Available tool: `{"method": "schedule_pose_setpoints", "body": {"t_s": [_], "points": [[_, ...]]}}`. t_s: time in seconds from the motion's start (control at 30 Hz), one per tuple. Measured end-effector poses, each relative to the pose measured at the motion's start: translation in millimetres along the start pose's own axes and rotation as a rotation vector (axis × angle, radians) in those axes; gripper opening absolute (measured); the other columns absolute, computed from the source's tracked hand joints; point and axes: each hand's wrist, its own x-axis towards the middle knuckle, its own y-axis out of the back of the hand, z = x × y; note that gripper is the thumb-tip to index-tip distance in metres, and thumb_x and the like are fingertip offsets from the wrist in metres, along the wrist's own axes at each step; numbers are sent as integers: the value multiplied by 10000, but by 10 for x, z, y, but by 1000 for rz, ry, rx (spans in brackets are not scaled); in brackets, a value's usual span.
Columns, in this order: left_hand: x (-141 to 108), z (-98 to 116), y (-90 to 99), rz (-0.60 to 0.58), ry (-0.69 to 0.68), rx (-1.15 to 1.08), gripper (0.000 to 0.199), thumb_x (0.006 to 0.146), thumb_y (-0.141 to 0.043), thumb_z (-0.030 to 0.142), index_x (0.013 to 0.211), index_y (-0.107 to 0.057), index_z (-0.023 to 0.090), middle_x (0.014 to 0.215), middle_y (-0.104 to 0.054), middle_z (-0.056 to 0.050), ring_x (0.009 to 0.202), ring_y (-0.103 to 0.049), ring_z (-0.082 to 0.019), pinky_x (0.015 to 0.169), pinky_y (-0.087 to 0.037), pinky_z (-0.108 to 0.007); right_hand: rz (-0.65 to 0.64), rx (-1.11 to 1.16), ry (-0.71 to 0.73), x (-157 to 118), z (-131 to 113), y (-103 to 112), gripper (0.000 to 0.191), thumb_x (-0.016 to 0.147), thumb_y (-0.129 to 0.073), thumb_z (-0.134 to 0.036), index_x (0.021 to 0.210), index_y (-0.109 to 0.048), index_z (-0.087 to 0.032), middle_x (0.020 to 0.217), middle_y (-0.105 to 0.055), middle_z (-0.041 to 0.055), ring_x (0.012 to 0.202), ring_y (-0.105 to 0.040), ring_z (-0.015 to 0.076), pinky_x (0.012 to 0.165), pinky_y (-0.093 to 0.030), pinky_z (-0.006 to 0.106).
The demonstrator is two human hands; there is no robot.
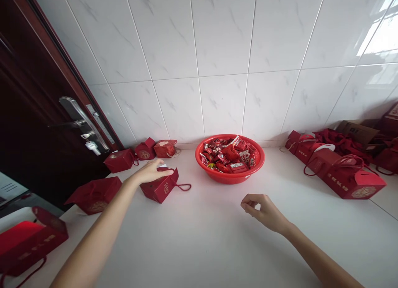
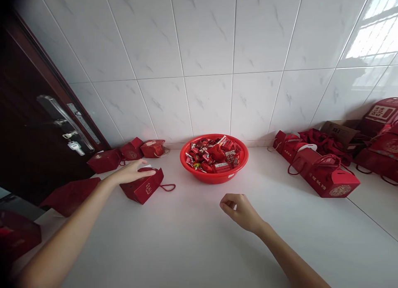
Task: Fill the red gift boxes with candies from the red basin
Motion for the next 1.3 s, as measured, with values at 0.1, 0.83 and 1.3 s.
{"method": "schedule_pose_setpoints", "body": {"t_s": [0.1,0.83,1.3], "points": [[-36,96,-66,-114,25,44,913,620,-723,627,1387,-530,171,1438,-573,-209,1236,-614,-383,940,-511,-397,0,5,-1,-4,-16,-6,221,866,-522,-338,746,-657,-212,675,-649,21,625,-563,163,587,-460,292],[-932,1092,-911,-401,-852,-496,883,681,-813,188,1460,-455,402,1469,-368,-64,1333,-476,-289,1129,-430,-432,244,159,87,-94,-294,-56,478,808,-663,-590,657,-391,-227,633,-422,-30,597,-402,130,569,-388,276],[-798,1045,-824,-531,-518,-731,563,825,-657,312,1378,-554,273,1355,-591,-74,1242,-542,-278,1032,-454,-401,155,544,-122,-17,-178,39,504,777,-693,-636,641,-477,-202,623,-508,-16,610,-454,131,590,-379,276]]}}
